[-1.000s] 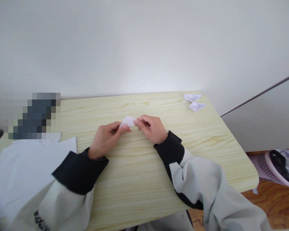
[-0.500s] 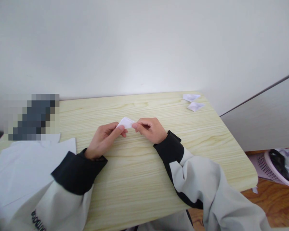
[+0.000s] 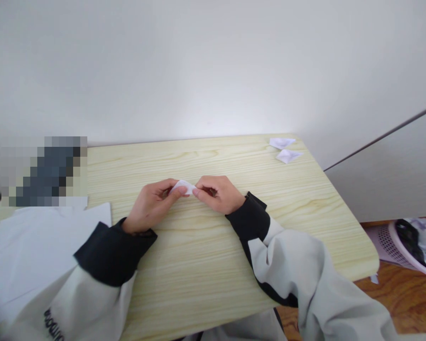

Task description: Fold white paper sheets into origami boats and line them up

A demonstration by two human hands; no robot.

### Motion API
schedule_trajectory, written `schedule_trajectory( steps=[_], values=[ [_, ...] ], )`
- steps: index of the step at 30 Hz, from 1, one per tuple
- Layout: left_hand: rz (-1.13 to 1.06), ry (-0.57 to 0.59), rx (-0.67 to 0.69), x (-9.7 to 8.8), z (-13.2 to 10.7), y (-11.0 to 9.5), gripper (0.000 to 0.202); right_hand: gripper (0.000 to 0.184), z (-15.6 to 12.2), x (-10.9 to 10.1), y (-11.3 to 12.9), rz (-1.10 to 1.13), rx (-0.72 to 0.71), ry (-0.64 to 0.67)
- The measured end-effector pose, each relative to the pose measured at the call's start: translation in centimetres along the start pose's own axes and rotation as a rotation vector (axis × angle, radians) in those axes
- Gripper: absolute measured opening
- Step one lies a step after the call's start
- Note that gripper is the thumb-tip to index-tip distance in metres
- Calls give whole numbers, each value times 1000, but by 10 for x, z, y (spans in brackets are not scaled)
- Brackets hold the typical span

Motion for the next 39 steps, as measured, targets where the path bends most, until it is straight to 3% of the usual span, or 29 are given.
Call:
schedule_trajectory(
  steps=[9,15,27,35,39],
  values=[
    [-50,32,-33,2,-1,3,29,22,-1,0,0,20,-11,-15],
    [-154,-64,-46,-2,0,4,31,21,-1,-2,0,-1,-15,-23],
    [-21,-88,46,-7,-1,-9,22,22,0,4,4,-120,-69,3],
    [-111,-100,-68,-4,-1,3,29,20,0,0,2,-91,-25,-14],
    [-142,-57,-69,-1,0,2,33,23,-1,-5,-1,-67,23,-86]
  ],
)
Point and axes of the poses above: each hand's wrist, its own z-axis towards the middle knuckle, its own x-axis out of the palm, y = z × x, the point moved 7 cm from there along z, towards the middle knuckle, and after that the axes turned 2 degrees about -x, right-handed, at the moved point
